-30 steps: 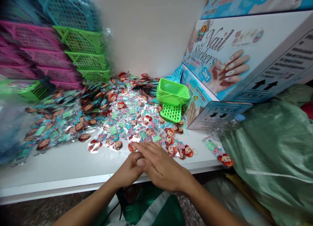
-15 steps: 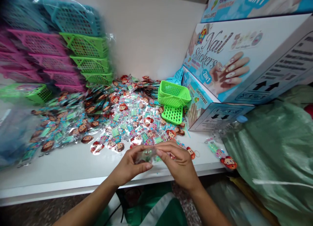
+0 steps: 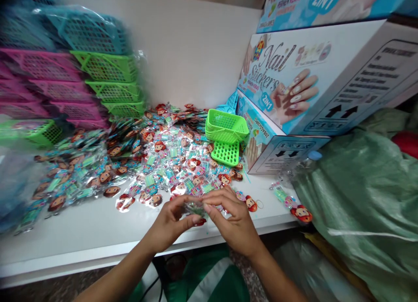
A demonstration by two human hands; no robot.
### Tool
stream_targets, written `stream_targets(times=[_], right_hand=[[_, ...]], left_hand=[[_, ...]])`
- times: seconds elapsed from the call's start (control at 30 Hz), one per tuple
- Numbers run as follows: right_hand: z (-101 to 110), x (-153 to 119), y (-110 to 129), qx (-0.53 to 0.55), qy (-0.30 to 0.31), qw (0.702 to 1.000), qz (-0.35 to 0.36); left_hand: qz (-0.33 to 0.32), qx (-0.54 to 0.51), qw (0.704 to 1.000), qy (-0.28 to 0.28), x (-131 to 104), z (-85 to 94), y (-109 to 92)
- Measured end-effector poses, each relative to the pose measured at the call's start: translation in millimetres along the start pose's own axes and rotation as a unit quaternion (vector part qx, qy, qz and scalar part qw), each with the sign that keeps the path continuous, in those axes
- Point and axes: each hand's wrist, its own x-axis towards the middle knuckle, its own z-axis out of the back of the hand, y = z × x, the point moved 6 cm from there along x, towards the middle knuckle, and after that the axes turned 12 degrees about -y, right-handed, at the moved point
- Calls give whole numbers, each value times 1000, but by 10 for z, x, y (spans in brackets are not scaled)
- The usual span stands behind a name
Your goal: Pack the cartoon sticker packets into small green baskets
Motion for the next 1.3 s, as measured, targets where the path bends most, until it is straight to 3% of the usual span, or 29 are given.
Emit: stream_targets(times=[0.2, 0.33, 0.57, 0.77, 0.93, 1.07, 1.17, 1.3], right_hand=[[63, 37, 57, -50, -3, 998, 47], [-7, 72, 146, -80, 73, 988, 113], [32, 16, 127, -105, 33, 979, 170], [36, 13, 111, -73, 24, 989, 127], [-40, 45, 109, -81, 105, 987, 87], [-88, 20, 83, -125, 156, 975, 98], [-49, 6, 46, -117, 116, 983, 79], [34, -21, -54, -101, 31, 994, -15]], left_hand=[[18, 17, 1000, 14, 7, -55, -2], [-5, 69, 997, 20, -8, -71, -67], [12, 44, 998, 54, -45, -115, -40], [19, 28, 996, 88, -52, -147, -83], [13, 67, 994, 84, -54, -134, -32], [19, 85, 993, 77, -53, -123, 58], [32, 36, 995, 88, -41, -145, 61], [63, -32, 996, 62, -13, -145, 58]])
